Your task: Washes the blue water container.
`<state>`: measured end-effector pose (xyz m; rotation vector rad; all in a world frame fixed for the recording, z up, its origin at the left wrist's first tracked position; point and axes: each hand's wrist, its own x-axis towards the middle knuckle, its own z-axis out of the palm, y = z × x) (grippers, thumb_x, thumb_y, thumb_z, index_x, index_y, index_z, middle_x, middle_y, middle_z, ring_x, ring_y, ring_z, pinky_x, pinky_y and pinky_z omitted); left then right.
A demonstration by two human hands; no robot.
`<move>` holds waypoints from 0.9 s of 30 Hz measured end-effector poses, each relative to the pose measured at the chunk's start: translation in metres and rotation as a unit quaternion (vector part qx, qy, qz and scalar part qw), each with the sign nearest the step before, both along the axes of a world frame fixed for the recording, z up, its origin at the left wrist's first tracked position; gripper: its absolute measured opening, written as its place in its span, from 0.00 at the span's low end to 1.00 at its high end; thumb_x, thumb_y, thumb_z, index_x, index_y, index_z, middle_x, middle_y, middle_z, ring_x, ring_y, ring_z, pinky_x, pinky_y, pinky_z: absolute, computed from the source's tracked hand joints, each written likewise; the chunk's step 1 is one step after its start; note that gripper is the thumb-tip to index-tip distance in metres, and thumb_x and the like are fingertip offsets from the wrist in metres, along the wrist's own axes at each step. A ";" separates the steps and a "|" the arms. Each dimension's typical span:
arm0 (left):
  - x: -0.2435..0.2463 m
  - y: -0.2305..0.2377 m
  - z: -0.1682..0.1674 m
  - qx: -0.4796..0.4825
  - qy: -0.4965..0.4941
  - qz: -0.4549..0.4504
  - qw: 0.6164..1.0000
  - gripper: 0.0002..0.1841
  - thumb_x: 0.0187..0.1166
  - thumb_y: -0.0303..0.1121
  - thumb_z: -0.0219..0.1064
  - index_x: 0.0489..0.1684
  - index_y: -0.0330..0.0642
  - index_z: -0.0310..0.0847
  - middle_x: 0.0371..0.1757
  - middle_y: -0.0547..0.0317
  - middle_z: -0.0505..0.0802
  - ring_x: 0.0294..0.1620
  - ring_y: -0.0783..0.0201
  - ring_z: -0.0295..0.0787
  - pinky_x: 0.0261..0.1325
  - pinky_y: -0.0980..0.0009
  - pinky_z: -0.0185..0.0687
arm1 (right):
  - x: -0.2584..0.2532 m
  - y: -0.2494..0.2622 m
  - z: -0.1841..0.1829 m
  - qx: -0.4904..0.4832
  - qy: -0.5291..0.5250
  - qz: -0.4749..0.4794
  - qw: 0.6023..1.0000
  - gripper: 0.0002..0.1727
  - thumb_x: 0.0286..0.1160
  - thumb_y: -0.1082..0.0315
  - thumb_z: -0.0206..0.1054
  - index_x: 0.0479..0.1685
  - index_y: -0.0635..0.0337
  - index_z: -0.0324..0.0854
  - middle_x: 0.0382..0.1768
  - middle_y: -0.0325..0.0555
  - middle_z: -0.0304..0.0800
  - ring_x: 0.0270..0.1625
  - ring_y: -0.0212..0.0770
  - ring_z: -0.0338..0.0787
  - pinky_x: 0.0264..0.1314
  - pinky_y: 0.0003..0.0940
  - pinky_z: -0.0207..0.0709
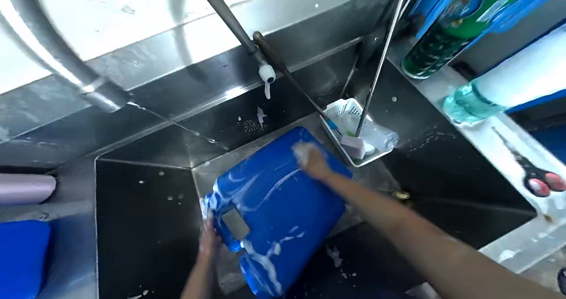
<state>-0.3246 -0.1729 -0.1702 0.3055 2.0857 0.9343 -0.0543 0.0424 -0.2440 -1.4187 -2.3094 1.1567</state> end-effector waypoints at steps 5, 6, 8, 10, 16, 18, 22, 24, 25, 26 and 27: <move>0.112 -0.063 0.035 -0.059 -0.117 0.232 0.964 0.16 0.93 0.40 0.41 0.55 0.41 0.71 0.35 0.63 0.86 0.35 0.71 0.86 0.39 0.68 0.86 | -0.023 -0.007 0.003 -0.090 -0.031 -0.053 0.994 0.30 0.86 0.57 0.59 0.79 0.70 0.73 0.76 0.69 0.77 0.83 0.64 0.73 0.87 0.60 0.61; 0.113 -0.058 0.035 -0.051 -0.120 0.270 0.954 0.14 0.92 0.39 0.42 0.52 0.43 0.73 0.33 0.63 0.86 0.33 0.71 0.87 0.36 0.67 0.86 | -0.046 -0.056 0.025 -0.022 0.032 0.010 0.999 0.28 0.79 0.59 0.65 0.75 0.67 0.78 0.74 0.66 0.81 0.81 0.63 0.75 0.86 0.61 0.62; 0.100 -0.045 0.037 -0.017 -0.121 0.274 0.954 0.12 0.91 0.35 0.43 0.48 0.44 0.73 0.29 0.65 0.87 0.29 0.70 0.88 0.34 0.67 0.88 | -0.070 -0.144 0.065 0.077 0.202 0.144 0.966 0.20 0.68 0.64 0.75 0.60 0.62 0.89 0.63 0.57 0.90 0.74 0.60 0.83 0.80 0.59 0.70; 0.089 -0.049 0.053 0.020 -0.123 0.172 0.977 0.10 0.86 0.27 0.43 0.53 0.42 0.70 0.30 0.68 0.89 0.32 0.73 0.90 0.39 0.70 0.90 | -0.055 -0.172 0.053 0.162 0.300 0.210 0.917 0.18 0.66 0.64 0.77 0.57 0.52 0.92 0.64 0.47 0.92 0.74 0.55 0.84 0.79 0.56 0.72; 0.114 -0.058 0.047 0.073 0.050 -0.045 0.995 0.29 0.81 0.48 0.51 0.58 0.22 0.70 0.36 0.69 0.87 0.38 0.87 0.86 0.49 0.81 0.85 | 0.042 0.012 -0.025 -0.182 -0.061 -0.107 0.976 0.29 0.96 0.57 0.45 0.82 0.71 0.68 0.80 0.70 0.73 0.85 0.65 0.71 0.87 0.62 0.60; 0.136 -0.032 0.065 0.085 0.037 -0.024 0.995 0.22 0.87 0.43 0.48 0.52 0.27 0.74 0.33 0.67 0.86 0.35 0.83 0.86 0.45 0.79 0.85 | 0.007 -0.021 0.016 -0.107 0.009 -0.080 0.991 0.28 0.90 0.61 0.54 0.80 0.74 0.70 0.77 0.73 0.75 0.83 0.67 0.73 0.86 0.61 0.62; 0.166 -0.011 0.140 0.194 -0.096 0.043 0.975 0.19 0.91 0.31 0.36 0.41 0.45 0.77 0.27 0.74 0.91 0.31 0.80 0.90 0.37 0.77 0.89 | -0.008 -0.146 0.175 0.110 0.294 0.161 0.936 0.15 0.77 0.71 0.64 0.59 0.66 0.86 0.56 0.59 0.91 0.66 0.58 0.87 0.73 0.56 0.75; 0.156 -0.012 0.168 0.213 -0.166 0.111 0.956 0.20 0.92 0.33 0.34 0.39 0.50 0.75 0.25 0.72 0.91 0.29 0.77 0.91 0.32 0.75 0.90 | 0.016 -0.154 0.181 0.206 0.327 0.181 0.905 0.15 0.78 0.73 0.62 0.57 0.64 0.89 0.62 0.55 0.93 0.73 0.55 0.86 0.81 0.54 0.71; 0.146 -0.014 0.168 0.200 -0.185 0.153 0.950 0.17 0.90 0.34 0.36 0.38 0.51 0.73 0.24 0.71 0.89 0.27 0.75 0.90 0.29 0.73 0.89 | 0.031 -0.136 0.167 0.208 0.284 0.147 0.924 0.14 0.79 0.72 0.62 0.56 0.65 0.89 0.63 0.56 0.92 0.74 0.54 0.85 0.81 0.52 0.72; 0.133 -0.015 0.158 0.187 -0.194 0.198 0.943 0.16 0.90 0.34 0.39 0.35 0.51 0.73 0.22 0.69 0.88 0.24 0.73 0.89 0.26 0.72 0.87 | 0.049 -0.106 0.149 0.167 0.209 0.099 0.958 0.18 0.80 0.70 0.62 0.63 0.68 0.85 0.68 0.59 0.88 0.75 0.54 0.84 0.82 0.52 0.71; 0.121 -0.017 0.142 0.181 -0.205 0.230 0.934 0.13 0.90 0.34 0.41 0.37 0.49 0.71 0.24 0.66 0.86 0.25 0.71 0.87 0.26 0.71 0.85 | 0.063 -0.073 0.133 0.118 0.132 0.048 0.983 0.22 0.80 0.68 0.62 0.72 0.67 0.81 0.75 0.61 0.81 0.79 0.56 0.79 0.83 0.55 0.69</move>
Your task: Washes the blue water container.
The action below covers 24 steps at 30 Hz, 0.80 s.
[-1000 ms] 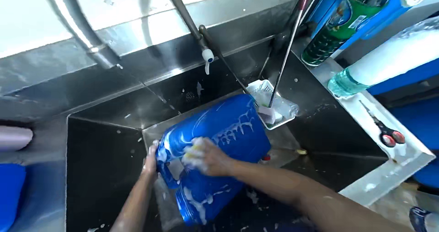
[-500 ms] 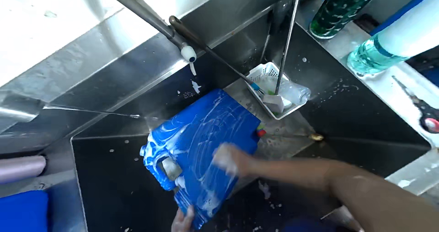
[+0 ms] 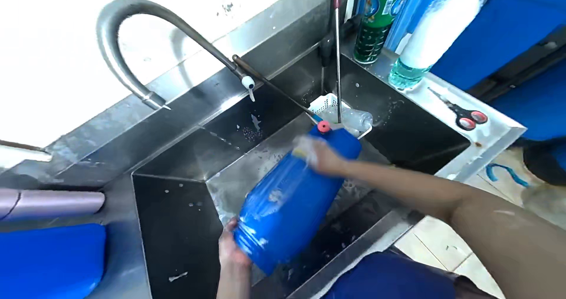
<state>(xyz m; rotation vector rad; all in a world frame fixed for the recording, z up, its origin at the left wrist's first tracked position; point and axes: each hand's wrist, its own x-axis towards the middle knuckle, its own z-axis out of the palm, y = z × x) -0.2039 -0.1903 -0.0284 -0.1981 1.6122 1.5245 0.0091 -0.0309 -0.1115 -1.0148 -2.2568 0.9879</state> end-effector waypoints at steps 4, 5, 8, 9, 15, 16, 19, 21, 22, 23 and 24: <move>-0.012 0.015 -0.033 0.033 -0.065 0.072 0.995 0.11 0.90 0.36 0.42 0.45 0.45 0.68 0.30 0.59 0.82 0.28 0.66 0.83 0.30 0.67 0.82 | -0.058 -0.019 0.014 -0.024 -0.124 -0.025 0.992 0.24 0.84 0.60 0.60 0.75 0.61 0.79 0.76 0.69 0.76 0.80 0.70 0.72 0.78 0.73 0.63; -0.012 0.019 -0.033 0.045 -0.070 0.063 0.995 0.12 0.91 0.37 0.40 0.44 0.45 0.67 0.28 0.59 0.81 0.26 0.66 0.82 0.28 0.66 0.81 | -0.086 -0.059 0.033 -0.004 -0.113 0.036 0.993 0.23 0.85 0.62 0.60 0.74 0.62 0.80 0.74 0.69 0.79 0.79 0.69 0.75 0.77 0.70 0.66; -0.021 0.007 -0.040 0.011 0.008 -0.077 0.997 0.15 0.89 0.35 0.40 0.39 0.44 0.72 0.24 0.62 0.87 0.24 0.70 0.86 0.26 0.71 0.84 | -0.102 -0.107 0.039 0.045 -0.036 0.109 0.992 0.18 0.75 0.67 0.68 0.58 0.69 0.87 0.58 0.69 0.89 0.64 0.68 0.88 0.65 0.66 0.77; -0.029 -0.009 -0.045 -0.014 0.037 -0.153 0.988 0.18 0.94 0.39 0.38 0.57 0.41 0.74 0.39 0.57 0.89 0.37 0.67 0.89 0.41 0.67 0.87 | -0.081 -0.088 0.032 0.010 -0.055 0.060 0.997 0.20 0.75 0.68 0.68 0.62 0.70 0.86 0.61 0.68 0.89 0.67 0.66 0.87 0.70 0.65 0.76; -0.074 -0.049 -0.101 -0.078 0.155 -0.227 0.958 0.34 0.95 0.54 0.29 0.81 0.37 0.67 0.67 0.43 0.86 0.63 0.57 0.85 0.65 0.54 0.83 | -0.063 -0.041 -0.018 -0.070 -0.110 -0.147 0.980 0.23 0.82 0.59 0.65 0.67 0.68 0.82 0.67 0.65 0.86 0.73 0.63 0.83 0.78 0.61 0.72; -0.093 -0.048 -0.102 -0.087 0.161 -0.241 0.953 0.34 0.95 0.55 0.29 0.81 0.39 0.67 0.67 0.43 0.86 0.64 0.56 0.86 0.65 0.52 0.83 | -0.089 -0.076 -0.018 -0.033 -0.082 -0.050 0.995 0.23 0.81 0.61 0.66 0.68 0.69 0.82 0.69 0.65 0.85 0.76 0.62 0.81 0.82 0.59 0.68; -0.139 -0.051 -0.095 -0.140 0.161 -0.277 0.937 0.35 0.94 0.58 0.28 0.83 0.42 0.66 0.68 0.44 0.86 0.66 0.53 0.85 0.65 0.47 0.81 | -0.107 -0.104 -0.003 0.022 -0.083 0.104 0.991 0.31 0.76 0.60 0.73 0.77 0.67 0.77 0.76 0.65 0.79 0.83 0.64 0.74 0.88 0.66 0.56; -0.154 -0.051 -0.090 -0.163 0.166 -0.290 0.928 0.35 0.94 0.58 0.27 0.81 0.43 0.68 0.66 0.45 0.87 0.62 0.54 0.86 0.62 0.49 0.82 | -0.072 -0.052 0.004 -0.037 -0.181 0.066 0.981 0.35 0.85 0.49 0.63 0.84 0.63 0.71 0.84 0.61 0.72 0.90 0.62 0.63 0.92 0.71 0.35; -0.156 -0.051 -0.089 -0.168 0.167 -0.300 0.924 0.35 0.94 0.57 0.26 0.80 0.43 0.68 0.65 0.46 0.88 0.61 0.56 0.87 0.62 0.50 0.83 | -0.051 -0.027 0.001 -0.067 -0.238 0.068 0.966 0.39 0.87 0.43 0.58 0.89 0.60 0.65 0.90 0.57 0.61 0.95 0.60 0.50 0.92 0.73 0.22; -0.157 -0.050 -0.087 -0.170 0.171 -0.311 0.919 0.35 0.94 0.57 0.26 0.80 0.43 0.68 0.65 0.47 0.88 0.61 0.57 0.87 0.61 0.52 0.83 | -0.034 -0.016 -0.005 -0.075 -0.275 0.086 0.955 0.42 0.86 0.38 0.56 0.90 0.59 0.63 0.94 0.52 0.54 0.97 0.59 0.39 0.89 0.76 0.14; -0.159 -0.049 -0.087 -0.168 0.175 -0.323 0.915 0.35 0.95 0.55 0.26 0.81 0.42 0.67 0.66 0.46 0.87 0.62 0.58 0.87 0.63 0.53 0.82 | -0.020 -0.019 -0.008 -0.068 -0.283 0.113 0.950 0.43 0.84 0.37 0.57 0.88 0.61 0.65 0.95 0.52 0.51 0.98 0.59 0.35 0.88 0.77 0.11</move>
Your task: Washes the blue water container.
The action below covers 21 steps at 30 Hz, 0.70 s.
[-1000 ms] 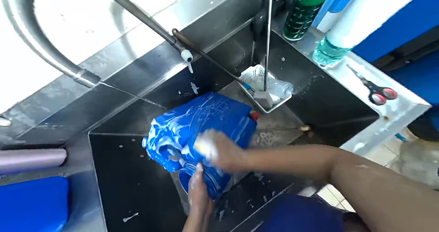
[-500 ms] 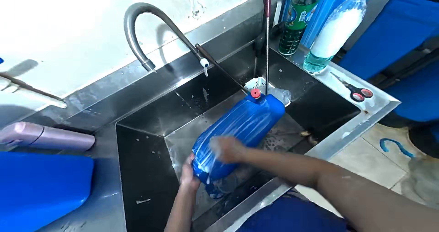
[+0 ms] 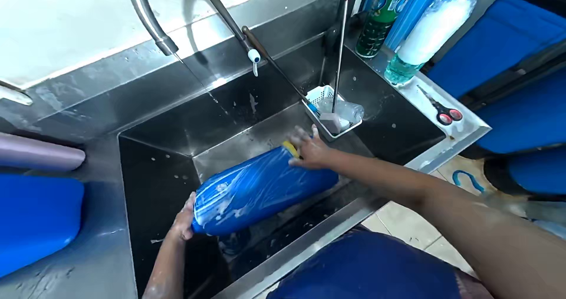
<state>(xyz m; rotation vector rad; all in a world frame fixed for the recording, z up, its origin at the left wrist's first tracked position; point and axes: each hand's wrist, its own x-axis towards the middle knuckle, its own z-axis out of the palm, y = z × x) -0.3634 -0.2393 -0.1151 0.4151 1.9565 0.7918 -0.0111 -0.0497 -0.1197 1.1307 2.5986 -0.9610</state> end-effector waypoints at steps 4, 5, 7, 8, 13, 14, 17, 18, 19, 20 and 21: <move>-0.009 0.005 -0.001 0.002 0.003 -0.032 0.999 0.33 0.96 0.51 0.26 0.78 0.39 0.69 0.61 0.51 0.89 0.57 0.65 0.87 0.61 0.60 0.83 | 0.055 -0.026 -0.001 -0.006 0.043 0.088 0.995 0.34 0.85 0.45 0.61 0.75 0.66 0.78 0.94 0.55 0.53 0.97 0.62 0.39 0.86 0.81 0.20; -0.011 0.006 -0.003 0.013 -0.007 -0.029 0.999 0.32 0.96 0.50 0.26 0.74 0.40 0.71 0.54 0.56 0.91 0.52 0.69 0.89 0.56 0.64 0.86 | 0.065 -0.025 -0.003 -0.013 0.064 0.079 0.995 0.31 0.85 0.48 0.63 0.73 0.66 0.79 0.93 0.57 0.55 0.96 0.63 0.42 0.87 0.80 0.23; -0.011 0.004 -0.004 0.048 -0.042 -0.002 0.998 0.30 0.95 0.48 0.24 0.62 0.45 0.75 0.42 0.67 0.93 0.43 0.75 0.92 0.48 0.72 0.89 | 0.085 -0.012 -0.007 -0.025 0.094 0.044 0.994 0.21 0.80 0.60 0.69 0.61 0.70 0.86 0.86 0.61 0.68 0.92 0.64 0.59 0.90 0.74 0.37; -0.008 0.000 -0.003 0.064 -0.061 0.017 0.996 0.29 0.95 0.46 0.24 0.60 0.46 0.75 0.39 0.69 0.94 0.41 0.76 0.92 0.46 0.73 0.90 | 0.098 0.000 -0.005 -0.038 0.061 0.033 0.997 0.19 0.79 0.66 0.70 0.62 0.71 0.85 0.82 0.62 0.73 0.87 0.64 0.68 0.90 0.70 0.46; 0.027 0.030 0.037 0.091 -0.120 0.079 0.985 0.30 0.95 0.48 0.26 0.45 0.51 0.80 0.32 0.68 0.95 0.35 0.72 0.95 0.38 0.71 0.92 | 0.101 0.088 0.009 -0.054 0.043 -0.043 0.997 0.22 0.70 0.75 0.75 0.64 0.72 0.82 0.54 0.67 0.90 0.58 0.64 0.90 0.67 0.62 0.79; 0.041 0.051 0.053 0.096 -0.133 0.080 0.983 0.30 0.94 0.47 0.27 0.41 0.52 0.81 0.31 0.68 0.96 0.34 0.72 0.95 0.37 0.70 0.93 | 0.063 0.083 0.012 -0.040 0.117 0.004 0.992 0.29 0.64 0.72 0.80 0.68 0.69 0.81 0.53 0.62 0.91 0.58 0.58 0.91 0.66 0.60 0.80; 0.071 0.116 0.093 0.108 -0.141 0.091 0.980 0.27 0.93 0.40 0.28 0.32 0.53 0.78 0.27 0.68 0.94 0.31 0.72 0.93 0.35 0.72 0.91 | -0.089 0.022 0.031 -0.012 0.323 0.124 0.938 0.41 0.59 0.49 0.83 0.73 0.62 0.80 0.69 0.57 0.86 0.76 0.54 0.81 0.83 0.58 0.66; 0.076 0.130 0.098 0.112 -0.123 0.099 0.981 0.26 0.93 0.37 0.30 0.30 0.52 0.76 0.25 0.68 0.92 0.29 0.73 0.92 0.33 0.73 0.90 | -0.119 0.007 0.044 -0.006 0.384 0.120 0.916 0.42 0.61 0.48 0.82 0.76 0.62 0.79 0.71 0.58 0.86 0.77 0.55 0.80 0.85 0.56 0.64; 0.078 0.136 0.101 0.110 -0.089 0.105 0.984 0.23 0.92 0.35 0.33 0.32 0.51 0.76 0.24 0.68 0.91 0.28 0.74 0.91 0.32 0.74 0.89 | -0.132 0.001 0.051 0.024 0.427 0.103 0.898 0.37 0.66 0.52 0.80 0.75 0.62 0.81 0.68 0.58 0.88 0.75 0.56 0.83 0.83 0.55 0.67; 0.079 0.136 0.099 0.101 -0.038 0.121 0.987 0.19 0.93 0.34 0.37 0.38 0.49 0.77 0.26 0.68 0.90 0.29 0.74 0.90 0.33 0.74 0.88 | -0.130 0.004 0.048 0.069 0.447 0.059 0.890 0.28 0.70 0.58 0.76 0.69 0.62 0.86 0.62 0.56 0.93 0.70 0.55 0.88 0.79 0.53 0.74; 0.076 0.131 0.094 0.090 -0.004 0.140 0.986 0.17 0.95 0.36 0.39 0.46 0.45 0.76 0.31 0.66 0.89 0.32 0.73 0.89 0.37 0.72 0.88 | -0.118 0.018 0.033 0.115 0.435 -0.006 0.893 0.20 0.71 0.62 0.73 0.59 0.62 0.91 0.56 0.55 0.96 0.63 0.53 0.93 0.72 0.50 0.80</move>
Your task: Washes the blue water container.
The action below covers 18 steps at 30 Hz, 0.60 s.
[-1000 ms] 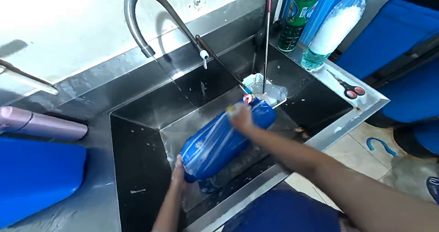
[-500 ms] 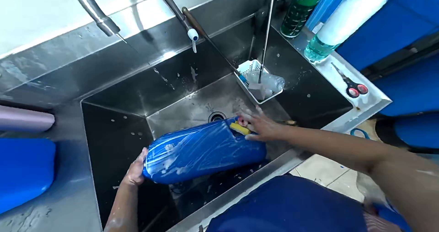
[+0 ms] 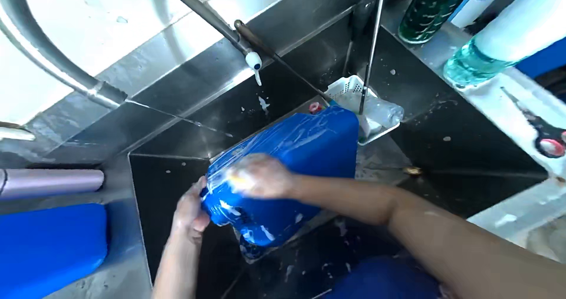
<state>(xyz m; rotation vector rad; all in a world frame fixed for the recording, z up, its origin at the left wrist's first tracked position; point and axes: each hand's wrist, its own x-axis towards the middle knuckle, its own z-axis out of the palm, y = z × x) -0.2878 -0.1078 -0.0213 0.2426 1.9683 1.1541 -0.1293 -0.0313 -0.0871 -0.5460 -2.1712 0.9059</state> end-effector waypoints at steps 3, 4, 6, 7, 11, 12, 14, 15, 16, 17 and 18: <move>-0.013 -0.013 -0.030 -0.014 0.020 0.093 0.995 0.17 0.95 0.41 0.41 0.51 0.43 0.75 0.32 0.63 0.89 0.32 0.72 0.89 0.35 0.71 0.88 | 0.066 0.107 -0.069 -0.155 -0.217 -0.155 0.951 0.26 0.85 0.58 0.62 0.72 0.69 0.79 0.68 0.68 0.85 0.73 0.65 0.84 0.76 0.63 0.73; -0.017 -0.018 -0.037 -0.015 0.010 0.112 0.994 0.19 0.95 0.43 0.40 0.52 0.43 0.75 0.33 0.61 0.89 0.32 0.70 0.90 0.35 0.69 0.88 | 0.079 0.135 -0.094 -0.208 -0.244 -0.200 0.926 0.27 0.88 0.57 0.57 0.76 0.68 0.77 0.71 0.70 0.82 0.75 0.69 0.81 0.76 0.67 0.71; -0.013 -0.022 -0.049 0.000 0.005 0.126 0.992 0.21 0.96 0.45 0.38 0.56 0.42 0.74 0.36 0.59 0.89 0.34 0.68 0.90 0.37 0.66 0.88 | 0.069 0.125 -0.125 -0.260 -0.201 -0.246 0.912 0.30 0.92 0.52 0.53 0.78 0.69 0.73 0.75 0.74 0.77 0.80 0.73 0.74 0.80 0.71 0.63; -0.010 -0.022 -0.054 0.026 0.022 0.117 0.993 0.20 0.96 0.43 0.38 0.60 0.41 0.73 0.38 0.59 0.89 0.36 0.69 0.90 0.39 0.67 0.88 | 0.047 0.093 -0.128 -0.238 -0.138 -0.233 0.933 0.30 0.87 0.53 0.58 0.75 0.70 0.74 0.74 0.73 0.76 0.81 0.72 0.72 0.83 0.70 0.59; 0.018 -0.054 -0.081 0.129 0.103 0.030 0.986 0.16 0.82 0.29 0.56 0.64 0.34 0.65 0.38 0.71 0.90 0.37 0.79 0.91 0.45 0.75 0.91 | 0.018 0.007 -0.072 -0.300 -0.086 0.019 0.950 0.29 0.73 0.60 0.72 0.65 0.77 0.80 0.74 0.69 0.80 0.81 0.63 0.76 0.86 0.58 0.62; 0.023 -0.069 -0.089 0.141 0.115 0.010 0.983 0.19 0.74 0.34 0.62 0.61 0.35 0.67 0.35 0.77 0.91 0.36 0.82 0.91 0.44 0.77 0.92 | 0.032 0.029 -0.086 -0.321 -0.126 0.026 0.938 0.28 0.76 0.61 0.70 0.68 0.75 0.79 0.70 0.67 0.84 0.76 0.61 0.81 0.81 0.57 0.70; 0.027 -0.088 -0.102 0.147 0.134 -0.011 0.980 0.20 0.73 0.42 0.66 0.56 0.40 0.70 0.32 0.86 0.92 0.35 0.85 0.91 0.43 0.81 0.91 | 0.068 0.091 -0.149 -0.351 -0.199 -0.036 0.914 0.25 0.81 0.60 0.68 0.68 0.72 0.80 0.64 0.68 0.86 0.69 0.64 0.85 0.74 0.64 0.74; 0.029 -0.093 -0.108 0.160 0.128 -0.009 0.979 0.21 0.75 0.46 0.68 0.56 0.43 0.70 0.33 0.87 0.92 0.37 0.85 0.92 0.45 0.81 0.91 | 0.083 0.107 -0.172 -0.364 -0.226 -0.059 0.902 0.24 0.83 0.60 0.66 0.66 0.72 0.80 0.65 0.71 0.84 0.70 0.68 0.83 0.73 0.69 0.72; 0.030 -0.094 -0.111 0.177 0.121 -0.002 0.977 0.20 0.76 0.48 0.68 0.55 0.45 0.71 0.33 0.86 0.93 0.38 0.84 0.93 0.46 0.80 0.92 | 0.087 0.103 -0.179 -0.357 -0.241 -0.060 0.901 0.23 0.83 0.59 0.65 0.64 0.72 0.81 0.63 0.72 0.84 0.69 0.70 0.84 0.72 0.71 0.72; 0.028 -0.091 -0.113 0.195 0.112 0.006 0.974 0.18 0.76 0.47 0.68 0.53 0.48 0.74 0.33 0.84 0.95 0.38 0.83 0.94 0.46 0.79 0.92 | 0.077 0.084 -0.163 -0.333 -0.239 -0.029 0.911 0.22 0.82 0.60 0.66 0.61 0.72 0.83 0.61 0.72 0.86 0.68 0.70 0.84 0.72 0.70 0.72; 0.027 -0.089 -0.114 0.207 0.103 0.011 0.973 0.15 0.76 0.46 0.69 0.50 0.49 0.77 0.33 0.83 0.96 0.39 0.82 0.94 0.46 0.78 0.92 | 0.058 0.053 -0.128 -0.298 -0.226 0.037 0.927 0.21 0.81 0.61 0.67 0.59 0.73 0.84 0.60 0.71 0.87 0.68 0.68 0.84 0.74 0.69 0.71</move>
